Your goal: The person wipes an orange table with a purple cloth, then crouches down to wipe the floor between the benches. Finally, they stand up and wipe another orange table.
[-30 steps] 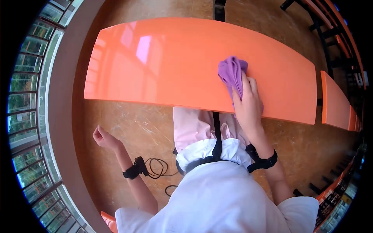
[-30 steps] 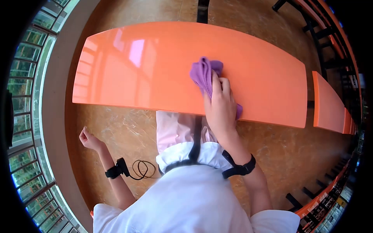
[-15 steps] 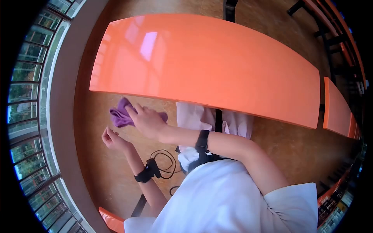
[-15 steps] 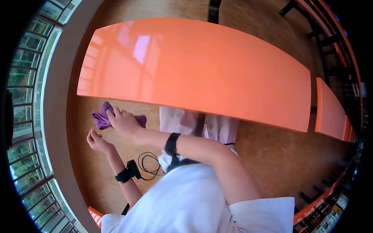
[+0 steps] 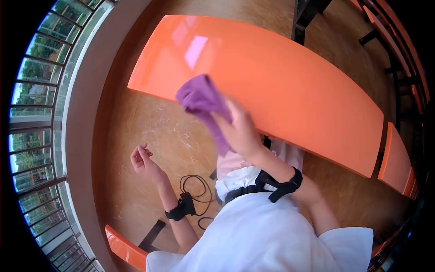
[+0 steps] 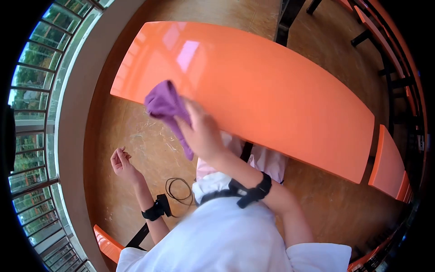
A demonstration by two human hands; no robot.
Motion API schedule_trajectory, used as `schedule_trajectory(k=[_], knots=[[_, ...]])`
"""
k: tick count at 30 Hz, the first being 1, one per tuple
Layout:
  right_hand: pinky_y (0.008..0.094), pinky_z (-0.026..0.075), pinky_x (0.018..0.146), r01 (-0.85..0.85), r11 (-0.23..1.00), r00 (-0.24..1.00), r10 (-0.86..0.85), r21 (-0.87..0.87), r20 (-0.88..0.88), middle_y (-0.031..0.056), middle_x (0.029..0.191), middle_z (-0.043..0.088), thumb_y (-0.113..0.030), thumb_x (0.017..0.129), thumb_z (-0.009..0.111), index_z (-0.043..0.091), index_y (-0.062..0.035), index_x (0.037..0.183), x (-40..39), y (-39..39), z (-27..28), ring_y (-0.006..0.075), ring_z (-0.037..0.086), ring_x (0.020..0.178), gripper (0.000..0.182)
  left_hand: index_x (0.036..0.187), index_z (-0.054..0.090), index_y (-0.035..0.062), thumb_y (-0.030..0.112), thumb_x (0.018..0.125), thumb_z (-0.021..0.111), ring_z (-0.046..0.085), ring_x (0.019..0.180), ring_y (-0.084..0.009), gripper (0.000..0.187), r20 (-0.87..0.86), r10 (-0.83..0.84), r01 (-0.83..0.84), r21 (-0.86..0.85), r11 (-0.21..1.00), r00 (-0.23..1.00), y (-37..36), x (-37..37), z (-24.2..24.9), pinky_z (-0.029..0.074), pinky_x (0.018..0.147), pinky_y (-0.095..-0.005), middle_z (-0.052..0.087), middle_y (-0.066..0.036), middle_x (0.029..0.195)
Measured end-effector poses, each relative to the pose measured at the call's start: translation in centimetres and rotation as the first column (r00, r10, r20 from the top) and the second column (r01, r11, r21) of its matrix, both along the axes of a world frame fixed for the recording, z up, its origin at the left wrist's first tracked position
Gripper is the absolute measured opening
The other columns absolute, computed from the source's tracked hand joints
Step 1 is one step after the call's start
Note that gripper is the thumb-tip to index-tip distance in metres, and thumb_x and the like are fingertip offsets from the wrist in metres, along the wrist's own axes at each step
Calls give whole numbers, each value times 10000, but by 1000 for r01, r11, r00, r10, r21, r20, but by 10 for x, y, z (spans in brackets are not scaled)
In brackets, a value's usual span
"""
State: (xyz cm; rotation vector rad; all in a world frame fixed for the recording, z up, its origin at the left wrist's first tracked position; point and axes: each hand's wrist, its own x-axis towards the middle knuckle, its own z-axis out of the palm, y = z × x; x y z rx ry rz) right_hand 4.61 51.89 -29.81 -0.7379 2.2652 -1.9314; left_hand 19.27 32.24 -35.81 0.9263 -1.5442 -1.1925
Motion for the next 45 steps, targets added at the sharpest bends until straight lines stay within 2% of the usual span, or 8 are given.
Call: schedule_trajectory(k=[4, 12, 23, 28, 33, 35, 40, 45], knots=[[411, 427, 801, 280, 940, 960, -275, 196, -56, 259, 1033, 534, -186, 853, 504, 443, 63, 1140, -50, 29, -11, 393, 525, 958, 385, 943, 542, 9, 96, 865, 522, 464, 628, -54, 119, -20, -34, 35, 95, 995, 999, 9, -16, -3, 382, 569, -180, 593, -39, 793], [441, 434, 755, 376, 776, 918, -238, 507, -317, 221, 908, 574, -173, 822, 505, 480, 34, 1061, -112, -40, -19, 378, 546, 881, 317, 987, 550, 21, 73, 860, 508, 455, 621, -38, 143, -39, -21, 25, 84, 996, 999, 3, 6, -8, 355, 539, -173, 577, -30, 786], [452, 452, 709, -191, 865, 790, 416, 464, -451, 162, 867, 572, -111, 759, 506, 506, -33, 914, -80, -136, -29, 342, 570, 815, 173, 973, 551, 25, 80, 868, 494, 420, 595, -23, 131, -17, 47, -45, 122, 991, 999, 2, 23, -10, 326, 519, -167, 565, -17, 771], [365, 439, 791, -606, 737, 744, 658, 299, -115, 149, 981, 598, -127, 764, 535, 552, -56, 1070, -87, -80, -3, 294, 574, 902, 314, 969, 554, 32, 93, 868, 499, 421, 596, -21, 130, -12, -74, 75, 167, 983, 997, 4, -2, -11, 329, 519, -166, 567, -5, 761], [321, 458, 751, -141, 990, 988, 141, -7, -56, 159, 918, 624, -114, 804, 541, 559, -8, 1011, -153, -52, -13, 234, 610, 857, 233, 966, 559, 39, 98, 869, 498, 420, 595, -18, 129, -26, -108, 111, 193, 975, 994, 5, -4, -15, 327, 516, -166, 569, -2, 756], [401, 454, 763, 238, 902, 967, -185, 359, -175, 187, 935, 605, -184, 806, 529, 538, -12, 1011, -184, -54, -23, 352, 575, 881, 268, 966, 559, 43, 98, 869, 496, 420, 593, -18, 128, -26, -96, 99, 172, 980, 995, 3, 3, -19, 325, 516, -167, 569, -2, 756], [418, 449, 770, 328, 813, 934, -201, 482, -296, 164, 968, 604, -228, 807, 523, 526, -56, 1048, -215, -106, -31, 341, 569, 910, 296, 961, 556, 40, 94, 868, 496, 420, 589, -19, 124, 3, 54, -53, 183, 982, 999, 5, 38, -19, 323, 508, -168, 568, -6, 756], [432, 442, 748, -99, 891, 906, 265, 444, -330, 179, 935, 593, -180, 769, 538, 530, -69, 1030, -179, -189, -31, 359, 554, 891, 284, 956, 556, 29, 90, 866, 504, 413, 567, -18, 121, 48, 156, -162, 219, 962, 987, 17, 67, -29, 328, 500, -162, 565, -13, 752]])
